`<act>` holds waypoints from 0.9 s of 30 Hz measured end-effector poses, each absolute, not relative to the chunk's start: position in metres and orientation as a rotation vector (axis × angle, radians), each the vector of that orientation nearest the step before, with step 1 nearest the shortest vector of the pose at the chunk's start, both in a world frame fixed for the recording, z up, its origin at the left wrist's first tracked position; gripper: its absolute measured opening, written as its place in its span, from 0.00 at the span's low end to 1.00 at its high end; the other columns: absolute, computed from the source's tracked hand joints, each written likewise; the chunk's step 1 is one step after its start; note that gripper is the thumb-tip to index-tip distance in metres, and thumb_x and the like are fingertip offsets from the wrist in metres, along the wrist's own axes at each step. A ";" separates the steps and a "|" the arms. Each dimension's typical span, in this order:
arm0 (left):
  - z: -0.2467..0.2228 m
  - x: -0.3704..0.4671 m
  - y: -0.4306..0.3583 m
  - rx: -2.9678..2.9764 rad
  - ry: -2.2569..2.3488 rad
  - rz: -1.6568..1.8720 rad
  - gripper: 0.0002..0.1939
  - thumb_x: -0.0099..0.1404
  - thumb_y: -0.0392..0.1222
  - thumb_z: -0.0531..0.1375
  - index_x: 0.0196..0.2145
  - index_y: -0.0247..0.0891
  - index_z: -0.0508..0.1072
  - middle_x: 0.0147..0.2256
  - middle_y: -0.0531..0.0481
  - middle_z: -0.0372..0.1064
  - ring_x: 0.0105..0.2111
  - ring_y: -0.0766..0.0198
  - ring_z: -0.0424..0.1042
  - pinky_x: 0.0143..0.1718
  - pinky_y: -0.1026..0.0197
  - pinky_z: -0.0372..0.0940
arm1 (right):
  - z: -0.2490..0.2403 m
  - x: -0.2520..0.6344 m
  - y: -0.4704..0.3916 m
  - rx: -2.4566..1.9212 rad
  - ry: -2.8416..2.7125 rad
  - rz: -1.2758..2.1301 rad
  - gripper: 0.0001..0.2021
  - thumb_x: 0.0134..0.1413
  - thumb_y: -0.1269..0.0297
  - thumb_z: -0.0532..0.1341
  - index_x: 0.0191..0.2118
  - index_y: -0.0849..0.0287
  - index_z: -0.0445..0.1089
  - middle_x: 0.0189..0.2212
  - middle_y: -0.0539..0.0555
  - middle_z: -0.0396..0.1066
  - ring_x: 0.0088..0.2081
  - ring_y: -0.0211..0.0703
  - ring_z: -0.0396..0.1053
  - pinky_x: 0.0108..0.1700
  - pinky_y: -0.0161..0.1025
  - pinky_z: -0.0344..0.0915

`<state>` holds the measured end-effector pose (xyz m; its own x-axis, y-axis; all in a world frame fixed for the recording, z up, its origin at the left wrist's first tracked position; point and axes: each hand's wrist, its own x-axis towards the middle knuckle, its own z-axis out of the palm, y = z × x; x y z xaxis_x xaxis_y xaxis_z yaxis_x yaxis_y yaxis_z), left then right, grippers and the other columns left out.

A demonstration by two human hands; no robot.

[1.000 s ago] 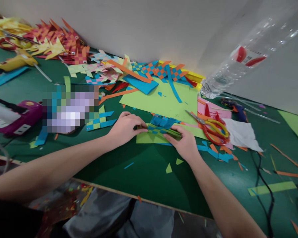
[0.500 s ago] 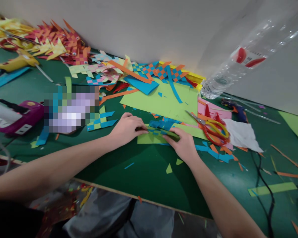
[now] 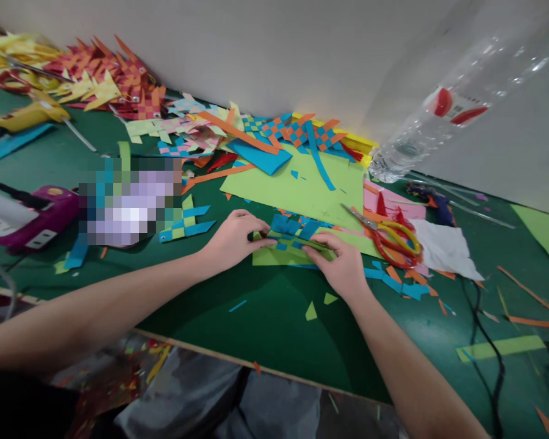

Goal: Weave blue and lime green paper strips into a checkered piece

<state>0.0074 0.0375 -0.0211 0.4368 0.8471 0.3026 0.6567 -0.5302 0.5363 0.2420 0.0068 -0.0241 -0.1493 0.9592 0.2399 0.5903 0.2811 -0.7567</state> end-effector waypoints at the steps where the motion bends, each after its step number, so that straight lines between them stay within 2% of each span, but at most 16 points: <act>1: -0.021 0.007 0.038 2.343 1.302 0.779 0.18 0.61 0.55 0.59 0.27 0.38 0.75 0.29 0.50 0.76 0.34 0.60 0.73 0.45 0.55 0.62 | -0.025 0.243 0.007 -1.411 -1.830 0.645 0.07 0.51 0.57 0.64 0.34 0.54 0.75 0.33 0.51 0.76 0.42 0.48 0.73 0.46 0.45 0.68; 4: -0.021 0.007 0.039 2.338 1.319 0.723 0.16 0.58 0.55 0.62 0.30 0.38 0.76 0.31 0.49 0.76 0.36 0.58 0.73 0.45 0.54 0.62 | -0.028 0.245 0.008 -1.445 -1.833 0.640 0.07 0.51 0.57 0.63 0.33 0.52 0.75 0.32 0.51 0.77 0.51 0.53 0.69 0.50 0.50 0.66; 6: -0.022 0.005 0.040 2.358 1.320 0.665 0.15 0.56 0.54 0.65 0.33 0.38 0.76 0.32 0.50 0.76 0.36 0.58 0.73 0.46 0.53 0.61 | -0.028 0.245 0.008 -1.436 -1.836 0.637 0.06 0.51 0.57 0.63 0.33 0.51 0.76 0.31 0.51 0.77 0.53 0.54 0.68 0.52 0.53 0.65; 9: -0.025 0.004 0.041 2.380 1.322 0.585 0.14 0.57 0.52 0.64 0.32 0.38 0.75 0.30 0.50 0.75 0.36 0.57 0.73 0.48 0.51 0.58 | -0.027 0.244 0.007 -1.369 -1.846 0.619 0.05 0.52 0.58 0.63 0.33 0.51 0.76 0.31 0.50 0.78 0.46 0.51 0.72 0.53 0.54 0.64; 16: -0.024 0.005 0.042 2.359 1.274 0.504 0.08 0.61 0.46 0.61 0.34 0.39 0.75 0.29 0.53 0.73 0.33 0.61 0.70 0.47 0.52 0.55 | -0.025 0.241 0.005 -1.305 -1.848 0.596 0.04 0.50 0.62 0.65 0.34 0.51 0.77 0.31 0.50 0.77 0.38 0.46 0.72 0.43 0.47 0.69; 21: -0.024 0.007 0.040 2.349 1.286 0.518 0.10 0.60 0.47 0.62 0.34 0.38 0.74 0.29 0.53 0.73 0.33 0.61 0.71 0.49 0.52 0.54 | -0.027 0.242 0.006 -1.232 -1.927 0.456 0.04 0.52 0.63 0.64 0.35 0.52 0.77 0.31 0.49 0.78 0.36 0.45 0.72 0.47 0.48 0.68; 27: -0.026 0.006 0.040 2.377 1.265 0.563 0.12 0.59 0.49 0.63 0.29 0.36 0.72 0.28 0.53 0.72 0.34 0.61 0.71 0.48 0.54 0.56 | -0.030 0.244 0.010 -1.149 -1.992 0.363 0.04 0.54 0.63 0.63 0.34 0.50 0.76 0.32 0.48 0.79 0.32 0.45 0.75 0.51 0.53 0.66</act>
